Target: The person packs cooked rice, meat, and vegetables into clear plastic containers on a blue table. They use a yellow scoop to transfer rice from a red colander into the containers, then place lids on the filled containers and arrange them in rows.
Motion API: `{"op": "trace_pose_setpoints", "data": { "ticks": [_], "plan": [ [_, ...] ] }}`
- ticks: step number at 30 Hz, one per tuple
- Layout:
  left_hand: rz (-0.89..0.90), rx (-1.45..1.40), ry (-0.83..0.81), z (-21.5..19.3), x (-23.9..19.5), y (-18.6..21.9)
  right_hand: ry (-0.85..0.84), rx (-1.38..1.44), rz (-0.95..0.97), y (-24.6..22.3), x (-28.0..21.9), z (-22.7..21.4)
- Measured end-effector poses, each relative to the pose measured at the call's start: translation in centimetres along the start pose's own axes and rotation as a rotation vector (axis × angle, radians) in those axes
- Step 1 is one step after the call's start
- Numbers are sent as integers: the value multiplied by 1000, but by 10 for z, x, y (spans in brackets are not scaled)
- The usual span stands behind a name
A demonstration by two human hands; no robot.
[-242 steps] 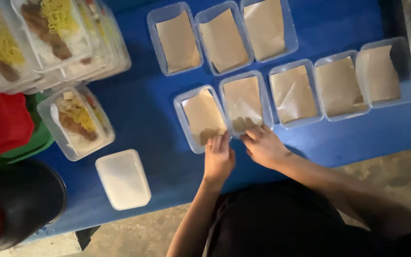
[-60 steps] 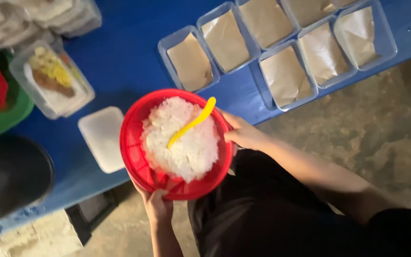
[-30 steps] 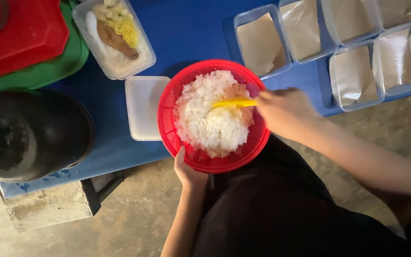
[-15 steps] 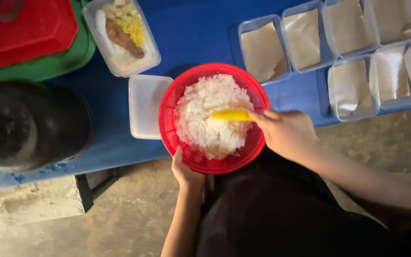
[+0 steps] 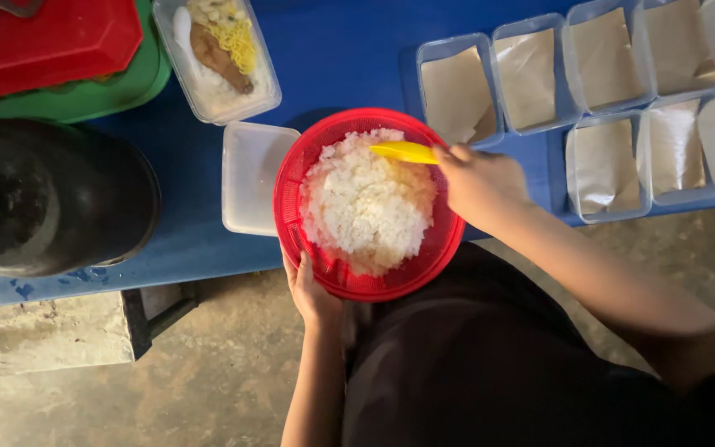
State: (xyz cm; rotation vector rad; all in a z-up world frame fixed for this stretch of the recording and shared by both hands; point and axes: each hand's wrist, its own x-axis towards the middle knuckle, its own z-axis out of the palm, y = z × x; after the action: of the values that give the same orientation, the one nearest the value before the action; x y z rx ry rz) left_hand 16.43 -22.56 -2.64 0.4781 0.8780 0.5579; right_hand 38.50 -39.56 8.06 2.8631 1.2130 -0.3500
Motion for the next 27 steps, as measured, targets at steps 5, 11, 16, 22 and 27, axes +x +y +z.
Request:
{"op": "trace_pose_setpoints", "data": {
  "ticks": [5, 11, 16, 22, 27],
  "plan": [
    [71, 20, 15, 8, -9, -5, -111, 91, -6, -2, 14, 41],
    [114, 47, 33, 11, -14, -10, -303, 361, 142, 2, 16, 60],
    [105, -1, 33, 8, -10, -10, -388, 581, 162, 21, 22, 69],
    [97, 9, 24, 3, -7, -9, -440, 872, 238, 51, 13, 69],
    [42, 72, 102, 0, -4, -7, -427, 946, 226, 60, 7, 74]
  ]
}}
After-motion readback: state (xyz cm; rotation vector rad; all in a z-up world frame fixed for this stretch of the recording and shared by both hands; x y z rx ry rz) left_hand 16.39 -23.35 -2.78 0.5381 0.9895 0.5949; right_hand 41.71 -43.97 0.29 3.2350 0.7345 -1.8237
